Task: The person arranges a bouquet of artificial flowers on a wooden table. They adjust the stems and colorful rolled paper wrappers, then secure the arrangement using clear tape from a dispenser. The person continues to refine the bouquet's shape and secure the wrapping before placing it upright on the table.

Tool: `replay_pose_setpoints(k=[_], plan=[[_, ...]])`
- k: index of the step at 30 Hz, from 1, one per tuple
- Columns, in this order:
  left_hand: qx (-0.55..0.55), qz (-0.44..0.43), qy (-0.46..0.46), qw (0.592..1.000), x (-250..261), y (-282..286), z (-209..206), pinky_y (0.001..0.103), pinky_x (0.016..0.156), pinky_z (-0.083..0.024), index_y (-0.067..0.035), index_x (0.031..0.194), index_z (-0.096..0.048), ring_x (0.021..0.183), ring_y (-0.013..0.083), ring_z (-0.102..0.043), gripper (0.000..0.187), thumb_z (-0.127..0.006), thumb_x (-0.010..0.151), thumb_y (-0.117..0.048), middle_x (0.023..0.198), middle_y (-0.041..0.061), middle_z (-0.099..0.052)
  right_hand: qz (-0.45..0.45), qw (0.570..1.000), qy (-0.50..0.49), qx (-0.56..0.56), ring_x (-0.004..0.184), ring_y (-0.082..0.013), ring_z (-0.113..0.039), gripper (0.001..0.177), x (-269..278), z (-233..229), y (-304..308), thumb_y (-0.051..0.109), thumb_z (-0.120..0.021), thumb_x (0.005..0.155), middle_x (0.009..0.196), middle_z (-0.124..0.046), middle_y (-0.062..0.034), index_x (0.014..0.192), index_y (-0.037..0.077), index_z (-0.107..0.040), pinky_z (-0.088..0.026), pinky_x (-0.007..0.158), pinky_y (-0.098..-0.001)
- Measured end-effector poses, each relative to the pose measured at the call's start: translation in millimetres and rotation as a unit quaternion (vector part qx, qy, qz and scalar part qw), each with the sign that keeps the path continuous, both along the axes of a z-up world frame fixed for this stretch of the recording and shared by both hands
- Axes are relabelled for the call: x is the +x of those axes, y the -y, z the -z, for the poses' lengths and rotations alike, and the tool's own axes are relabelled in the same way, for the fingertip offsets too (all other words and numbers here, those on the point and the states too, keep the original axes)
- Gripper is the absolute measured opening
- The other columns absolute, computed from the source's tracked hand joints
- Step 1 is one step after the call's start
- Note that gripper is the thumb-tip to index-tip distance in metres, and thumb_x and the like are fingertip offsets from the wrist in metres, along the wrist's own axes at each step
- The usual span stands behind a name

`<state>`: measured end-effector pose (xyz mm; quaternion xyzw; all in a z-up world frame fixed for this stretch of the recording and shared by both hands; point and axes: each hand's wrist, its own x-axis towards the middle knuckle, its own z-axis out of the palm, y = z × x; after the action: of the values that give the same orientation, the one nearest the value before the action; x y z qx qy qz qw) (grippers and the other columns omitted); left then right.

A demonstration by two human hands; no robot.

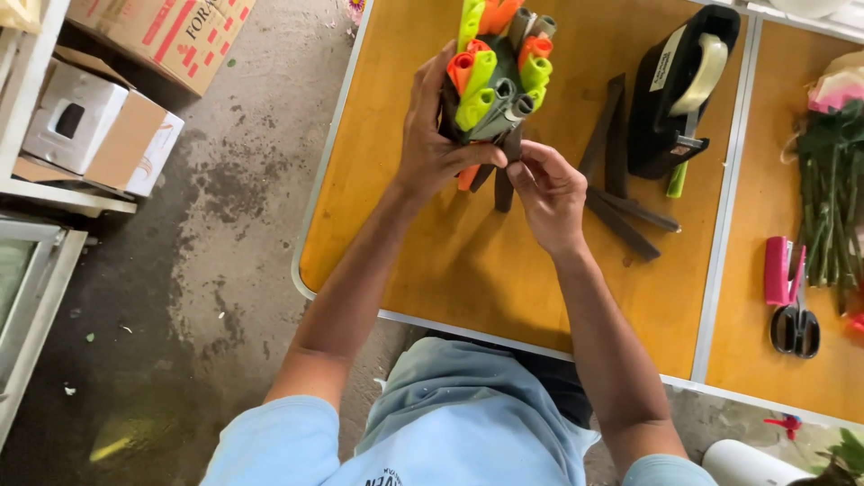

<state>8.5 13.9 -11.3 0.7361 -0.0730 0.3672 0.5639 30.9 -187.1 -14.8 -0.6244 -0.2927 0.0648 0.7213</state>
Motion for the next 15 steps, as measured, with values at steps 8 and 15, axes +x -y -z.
replay_pose_setpoints(k=[8, 15], plan=[[-0.051, 0.025, 0.012, 0.998, 5, 2, 6, 0.040, 0.116, -0.057, -0.024, 0.162, -0.029, 0.138, 0.0227, -0.056, 0.121, -0.094, 0.066, -0.059, 0.148, 0.009, -0.044, -0.026, 0.999, 0.004, -0.026, 0.096, -0.0112, -0.064, 0.017, 9, -5, 10, 0.007, -0.068, 0.104, 0.107, -0.071, -0.0064, 0.119, 0.000, -0.067, -0.054, 0.084, -0.0238], [-0.091, -0.019, 0.035, 0.995, 8, 1, 7, 0.033, 0.110, -0.059, -0.020, 0.162, -0.030, 0.133, 0.0184, -0.056, 0.121, -0.100, 0.067, -0.046, 0.141, 0.006, -0.046, -0.025, 0.994, 0.013, -0.106, 0.092, -0.0108, -0.065, 0.016, 22, -11, 11, 0.000, -0.066, 0.104, 0.103, -0.071, -0.0077, 0.120, -0.001, -0.065, -0.054, 0.081, -0.0228]])
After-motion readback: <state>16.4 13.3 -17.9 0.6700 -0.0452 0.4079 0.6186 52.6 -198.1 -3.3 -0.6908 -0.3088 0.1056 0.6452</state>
